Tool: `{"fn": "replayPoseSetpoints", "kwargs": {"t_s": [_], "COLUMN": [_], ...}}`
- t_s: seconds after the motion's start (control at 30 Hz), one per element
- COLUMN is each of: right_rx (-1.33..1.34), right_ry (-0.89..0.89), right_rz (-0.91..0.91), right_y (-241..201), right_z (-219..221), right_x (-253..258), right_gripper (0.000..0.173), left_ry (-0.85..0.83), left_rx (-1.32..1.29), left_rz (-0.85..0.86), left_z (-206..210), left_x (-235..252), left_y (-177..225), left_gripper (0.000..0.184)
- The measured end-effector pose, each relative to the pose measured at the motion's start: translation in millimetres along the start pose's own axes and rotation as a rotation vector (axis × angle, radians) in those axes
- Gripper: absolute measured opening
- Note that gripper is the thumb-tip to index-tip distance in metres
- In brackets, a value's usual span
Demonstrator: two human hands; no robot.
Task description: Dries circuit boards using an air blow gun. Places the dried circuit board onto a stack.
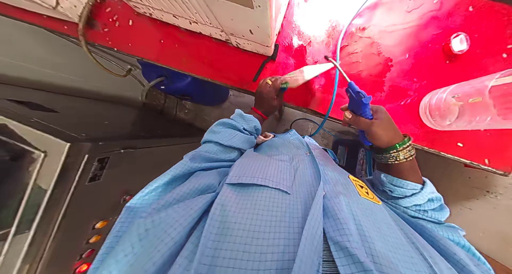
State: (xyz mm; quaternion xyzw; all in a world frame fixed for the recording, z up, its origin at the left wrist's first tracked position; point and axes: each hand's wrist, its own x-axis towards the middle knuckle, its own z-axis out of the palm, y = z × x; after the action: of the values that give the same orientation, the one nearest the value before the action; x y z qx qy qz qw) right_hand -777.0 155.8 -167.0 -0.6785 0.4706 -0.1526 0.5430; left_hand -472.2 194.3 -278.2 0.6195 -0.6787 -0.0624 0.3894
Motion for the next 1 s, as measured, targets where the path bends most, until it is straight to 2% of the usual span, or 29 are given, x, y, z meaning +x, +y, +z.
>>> {"fn": "replayPoseSetpoints", "kwargs": {"t_s": [0.1,0.2,0.3,0.43,0.6,0.7,0.77,0.9,1.0], "right_rx": [-0.003,-0.019,-0.077,-0.143,-0.183,-0.214,-0.225,-0.276,-0.244], "right_ry": [0.01,-0.027,-0.06,-0.201,-0.48,-0.547,-0.498,-0.247,-0.251], "right_rz": [-0.055,-0.055,0.043,0.191,0.152,0.126,0.146,0.188,0.163], "right_y": [-5,1,15,35,26,22,23,31,27], "right_z": [-6,3,11,19,31,31,28,23,27], "right_x": [-14,-15,-10,-5,-8,-1,7,28,32], "right_gripper": [0.034,0.036,0.033,0.036,0.038,0.037,0.036,0.037,0.036], "left_ry": [0.15,0.209,0.281,0.336,0.408,0.425,0.427,0.413,0.401], "left_rx": [-0.12,-0.327,-0.509,-0.611,-0.739,-0.784,-0.801,-0.834,-0.842], "left_rz": [-0.277,-0.617,-0.949,-1.227,-1.3,-1.265,-1.231,-1.182,-1.156], "left_z": [-2,6,12,11,13,17,19,18,16], "left_x": [24,32,26,8,-7,-13,-18,-24,-30], "left_y": [22,22,9,7,17,15,14,18,19], "left_gripper": [0.033,0.038,0.04,0.045,0.048,0.05,0.051,0.048,0.048]}}
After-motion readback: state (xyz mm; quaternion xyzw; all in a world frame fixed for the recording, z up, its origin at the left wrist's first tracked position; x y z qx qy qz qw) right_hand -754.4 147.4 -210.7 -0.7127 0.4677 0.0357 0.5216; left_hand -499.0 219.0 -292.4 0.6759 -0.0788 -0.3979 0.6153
